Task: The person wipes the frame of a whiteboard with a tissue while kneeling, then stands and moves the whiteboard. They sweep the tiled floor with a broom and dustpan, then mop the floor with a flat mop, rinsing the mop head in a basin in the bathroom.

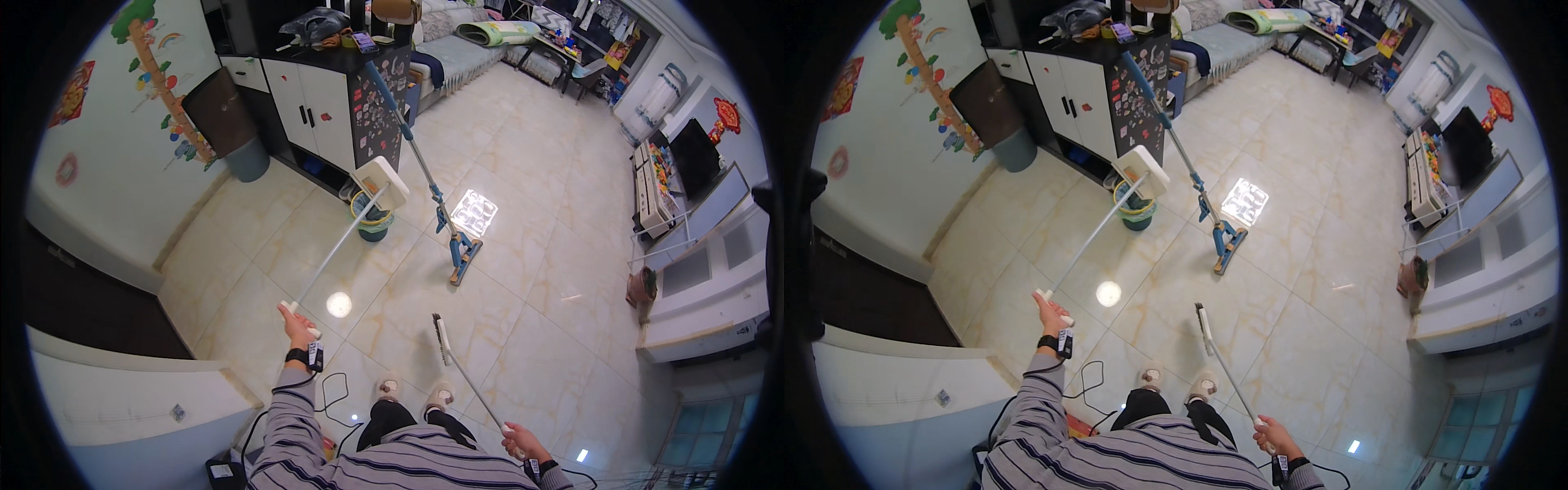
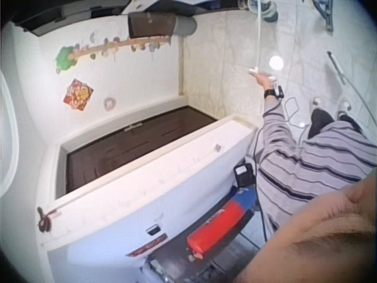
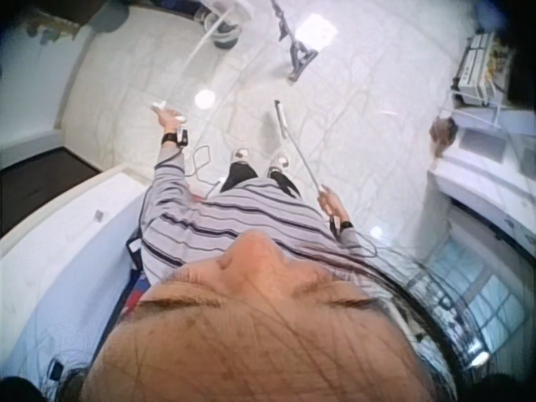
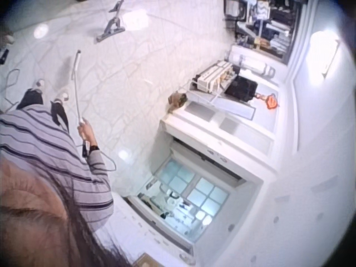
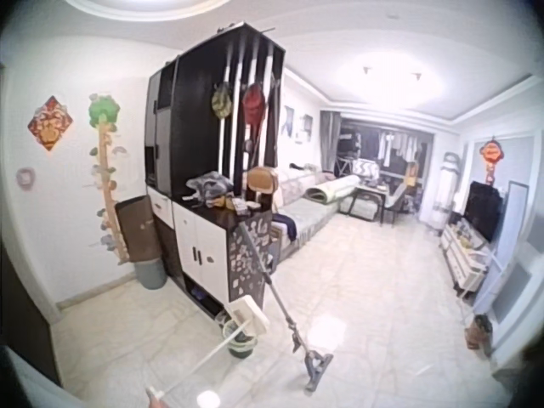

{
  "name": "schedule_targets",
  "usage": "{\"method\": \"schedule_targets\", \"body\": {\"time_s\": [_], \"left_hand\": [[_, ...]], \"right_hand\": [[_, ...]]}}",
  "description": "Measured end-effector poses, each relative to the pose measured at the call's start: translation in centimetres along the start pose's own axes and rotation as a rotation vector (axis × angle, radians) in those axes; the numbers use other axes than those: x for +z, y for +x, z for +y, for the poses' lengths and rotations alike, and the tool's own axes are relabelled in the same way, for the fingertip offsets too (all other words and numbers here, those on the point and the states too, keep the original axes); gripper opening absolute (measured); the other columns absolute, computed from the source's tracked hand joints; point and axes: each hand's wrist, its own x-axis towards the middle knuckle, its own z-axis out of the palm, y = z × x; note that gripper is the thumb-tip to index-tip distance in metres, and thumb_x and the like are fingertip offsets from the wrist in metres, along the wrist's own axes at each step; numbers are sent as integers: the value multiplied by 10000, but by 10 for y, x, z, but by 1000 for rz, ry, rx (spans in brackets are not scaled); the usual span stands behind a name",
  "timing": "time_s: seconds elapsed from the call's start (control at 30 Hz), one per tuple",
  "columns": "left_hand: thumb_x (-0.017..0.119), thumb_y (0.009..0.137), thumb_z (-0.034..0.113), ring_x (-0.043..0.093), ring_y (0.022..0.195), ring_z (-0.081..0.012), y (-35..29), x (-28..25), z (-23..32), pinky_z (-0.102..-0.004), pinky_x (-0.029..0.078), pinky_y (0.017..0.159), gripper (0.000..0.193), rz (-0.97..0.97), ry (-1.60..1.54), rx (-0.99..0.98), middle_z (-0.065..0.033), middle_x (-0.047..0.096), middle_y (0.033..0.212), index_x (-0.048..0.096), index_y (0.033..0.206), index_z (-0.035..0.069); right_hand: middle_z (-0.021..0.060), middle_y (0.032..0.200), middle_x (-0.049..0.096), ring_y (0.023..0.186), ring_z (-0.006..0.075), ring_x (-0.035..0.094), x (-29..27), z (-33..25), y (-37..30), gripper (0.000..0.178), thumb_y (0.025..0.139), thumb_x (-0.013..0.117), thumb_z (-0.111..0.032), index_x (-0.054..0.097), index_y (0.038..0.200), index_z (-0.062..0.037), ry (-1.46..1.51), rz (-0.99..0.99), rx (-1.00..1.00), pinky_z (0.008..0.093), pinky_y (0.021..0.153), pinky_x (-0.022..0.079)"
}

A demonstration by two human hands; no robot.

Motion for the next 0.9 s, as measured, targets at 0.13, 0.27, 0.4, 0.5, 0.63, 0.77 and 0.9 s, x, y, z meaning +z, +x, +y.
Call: {"method": "schedule_targets", "body": {"time_s": [0.13, 0.27, 0.4, 0.5, 0.63, 0.77, 0.9], "left_hand": [[423, 683, 806, 262, 403, -116, 33, -15, -48, -281, 286, 376, 669, 22, -119, -134, 41, 236, 509, 293, 649, 150], [368, 666, 840, 301, 451, -156, 57, -25, -77, -298, 336, 431, 715, 9, -149, -191, 12, 272, 559, 271, 692, 132], [346, 672, 843, 343, 482, -180, 63, -29, -85, -316, 394, 478, 734, -12, -164, -200, -3, 306, 585, 268, 723, 115], [328, 683, 839, 357, 486, -178, 59, -30, -85, -340, 437, 504, 734, -21, -95, -193, -10, 338, 591, 271, 724, 108], [309, 694, 835, 342, 459, -174, 59, -26, -83, -336, 433, 480, 725, -4, -64, -158, -12, 328, 550, 275, 707, 111], [300, 703, 830, 335, 430, -171, 64, -27, -78, -331, 424, 455, 714, -19, -109, -186, -2, 296, 506, 279, 689, 116], [294, 705, 828, 353, 427, -171, 63, -36, -78, -344, 424, 457, 712, -69, -135, -169, 0, 300, 503, 282, 686, 117]], "right_hand": [[81, 691, 520, 454, 87, 406, 13, 8, -9, 565, 865, 527, -105, 259, 1362, -133, 5, 17, 3, 223, 379, 330], [83, 690, 525, 455, 91, 413, 20, 10, -15, 569, 865, 525, -109, 251, 1364, -126, -6, 39, 4, 227, 387, 338], [85, 689, 527, 455, 95, 417, 23, 11, -18, 564, 864, 524, -108, 253, 1358, -117, 20, 58, 15, 230, 396, 347], [82, 684, 524, 455, 96, 415, 23, 12, -17, 563, 863, 526, -107, 253, 1355, -115, 34, 65, 16, 231, 401, 352], [81, 684, 521, 454, 92, 406, 24, 13, -17, 567, 862, 527, -101, 253, 1357, -125, 10, 89, 8, 227, 405, 352], [79, 687, 520, 456, 94, 401, 25, 10, -17, 562, 860, 528, -95, 262, 1353, -128, 26, 76, 6, 228, 407, 350], [74, 687, 516, 460, 97, 398, 28, 3, -19, 551, 860, 528, -91, 272, 1347, -125, -1, 70, -27, 230, 407, 343]]}}
